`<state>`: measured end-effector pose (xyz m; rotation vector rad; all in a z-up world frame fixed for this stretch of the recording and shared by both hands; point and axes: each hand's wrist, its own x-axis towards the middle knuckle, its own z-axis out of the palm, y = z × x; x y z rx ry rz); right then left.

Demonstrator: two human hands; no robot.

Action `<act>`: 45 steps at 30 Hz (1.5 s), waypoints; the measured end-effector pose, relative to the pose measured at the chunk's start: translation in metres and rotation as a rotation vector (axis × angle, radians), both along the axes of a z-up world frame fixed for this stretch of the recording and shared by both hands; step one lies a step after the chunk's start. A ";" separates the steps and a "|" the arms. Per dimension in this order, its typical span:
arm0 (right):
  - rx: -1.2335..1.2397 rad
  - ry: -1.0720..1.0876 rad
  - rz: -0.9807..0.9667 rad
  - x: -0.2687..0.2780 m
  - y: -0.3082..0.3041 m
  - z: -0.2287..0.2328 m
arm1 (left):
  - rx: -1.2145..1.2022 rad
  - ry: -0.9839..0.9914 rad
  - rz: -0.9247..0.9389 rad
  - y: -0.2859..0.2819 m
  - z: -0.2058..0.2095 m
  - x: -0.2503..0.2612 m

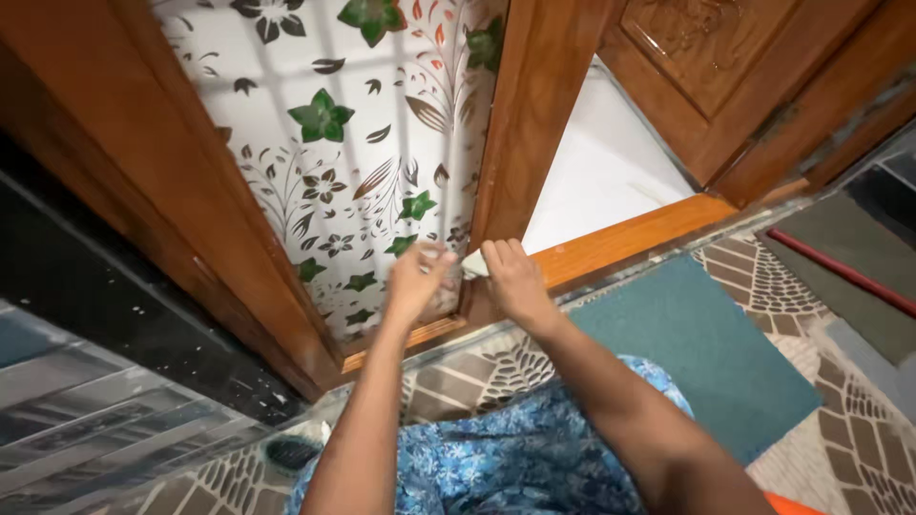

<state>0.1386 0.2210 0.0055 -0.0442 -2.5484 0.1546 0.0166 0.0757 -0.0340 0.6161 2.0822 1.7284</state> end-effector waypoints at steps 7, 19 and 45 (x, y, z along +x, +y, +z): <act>-0.408 0.101 0.120 -0.007 -0.003 -0.001 | 0.517 -0.645 0.195 0.066 -0.050 0.022; -0.494 0.365 -0.266 -0.017 0.062 -0.016 | 0.136 -0.054 0.867 0.135 -0.154 0.019; -1.561 0.234 0.081 -0.040 0.096 -0.028 | 0.500 0.570 0.696 0.159 0.303 -0.018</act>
